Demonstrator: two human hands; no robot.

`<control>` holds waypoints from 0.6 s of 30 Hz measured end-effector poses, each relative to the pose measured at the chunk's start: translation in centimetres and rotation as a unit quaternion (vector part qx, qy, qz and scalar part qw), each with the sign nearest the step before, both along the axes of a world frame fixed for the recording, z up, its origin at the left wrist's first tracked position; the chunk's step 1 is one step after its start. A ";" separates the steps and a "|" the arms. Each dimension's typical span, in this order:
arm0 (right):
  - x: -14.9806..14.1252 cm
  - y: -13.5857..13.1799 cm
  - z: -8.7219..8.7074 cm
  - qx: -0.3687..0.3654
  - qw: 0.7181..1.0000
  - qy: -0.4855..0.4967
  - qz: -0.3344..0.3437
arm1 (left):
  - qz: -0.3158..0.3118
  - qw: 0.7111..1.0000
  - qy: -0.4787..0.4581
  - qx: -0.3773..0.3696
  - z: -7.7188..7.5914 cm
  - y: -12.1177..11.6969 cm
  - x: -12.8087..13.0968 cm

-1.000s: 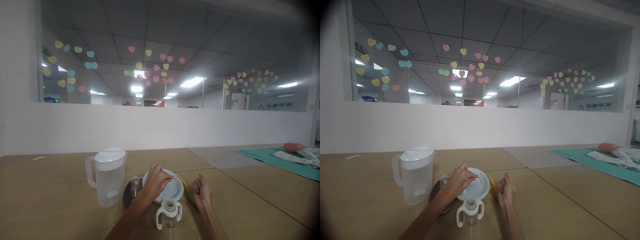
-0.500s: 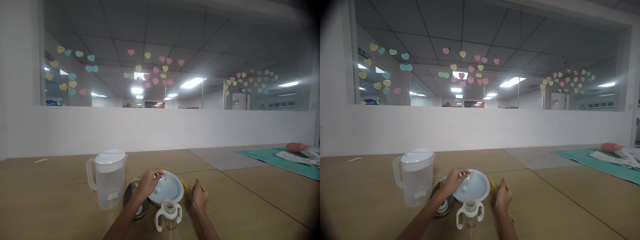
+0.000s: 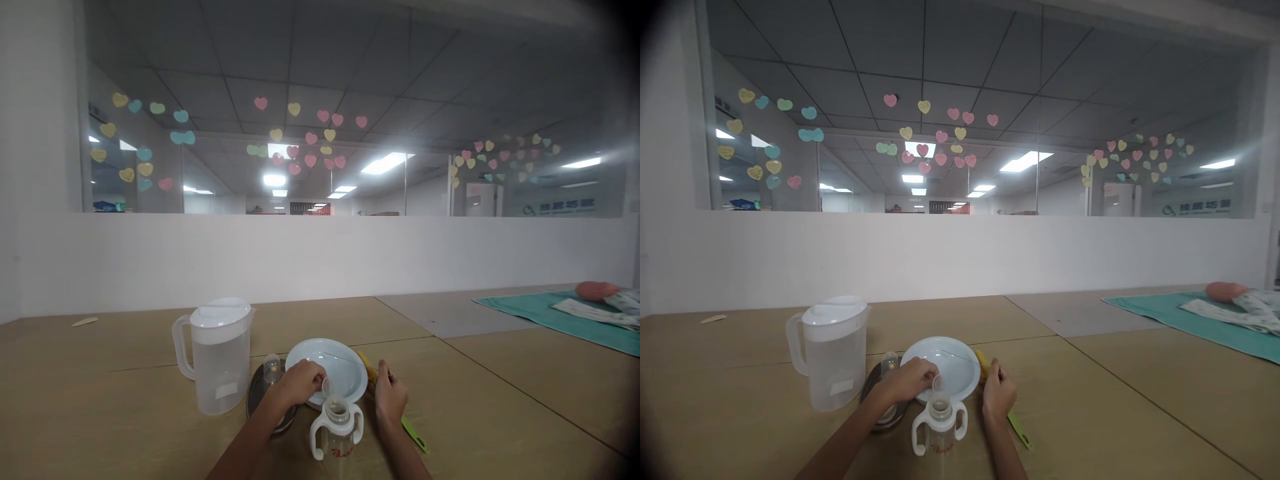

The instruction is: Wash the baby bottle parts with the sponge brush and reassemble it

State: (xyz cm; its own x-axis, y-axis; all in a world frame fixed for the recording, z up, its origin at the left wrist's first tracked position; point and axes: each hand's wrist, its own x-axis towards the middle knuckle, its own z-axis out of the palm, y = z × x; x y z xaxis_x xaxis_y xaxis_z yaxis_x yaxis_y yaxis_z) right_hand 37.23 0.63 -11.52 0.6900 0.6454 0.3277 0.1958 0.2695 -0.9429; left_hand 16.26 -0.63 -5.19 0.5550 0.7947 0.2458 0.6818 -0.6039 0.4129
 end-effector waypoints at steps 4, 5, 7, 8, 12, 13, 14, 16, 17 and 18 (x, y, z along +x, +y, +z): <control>-0.1 -0.1 0.4 -0.040 0.998 -0.019 -0.049 | -0.038 0.994 -0.029 -0.097 0.1 0.1 -0.4; -0.1 0.0 0.5 -0.051 0.997 -0.021 -0.052 | -0.041 0.992 -0.043 -0.107 0.1 0.2 -0.5; -0.1 0.0 0.6 -0.072 0.996 -0.025 -0.051 | -0.044 0.990 -0.074 -0.116 0.2 0.5 -0.5; -0.1 0.0 0.6 -0.081 0.995 -0.026 -0.050 | -0.043 0.988 -0.097 -0.115 0.3 0.7 -0.4; -0.2 0.0 0.8 -0.102 0.993 -0.028 -0.049 | -0.020 0.973 -0.214 -0.083 1.4 1.3 -0.3; -0.2 -0.1 0.9 -0.100 0.993 -0.032 -0.047 | -0.021 0.962 -0.260 -0.082 1.9 1.2 -0.2; -0.3 -0.1 0.9 -0.099 0.993 -0.036 -0.045 | -0.029 0.946 -0.311 -0.087 2.5 1.0 -0.1; -0.3 -0.2 1.0 -0.097 0.993 -0.044 -0.043 | -0.057 0.908 -0.401 -0.107 3.8 0.1 0.1; -0.4 -0.2 1.0 -0.098 0.993 -0.045 -0.042 | -0.075 0.893 -0.428 -0.117 4.4 -0.5 0.2; -0.4 -0.3 1.1 -0.098 0.993 -0.045 -0.041 | -0.092 0.886 -0.438 -0.124 5.0 -1.2 0.3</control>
State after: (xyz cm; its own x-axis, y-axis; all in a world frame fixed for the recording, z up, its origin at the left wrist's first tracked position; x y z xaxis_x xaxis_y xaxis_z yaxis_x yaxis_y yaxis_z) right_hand 36.85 0.38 -10.45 0.7167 0.6451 0.2648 0.2956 0.0629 -0.9532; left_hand 16.54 -1.81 -0.15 0.3625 0.8007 0.4769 -0.0661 -0.4883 0.8701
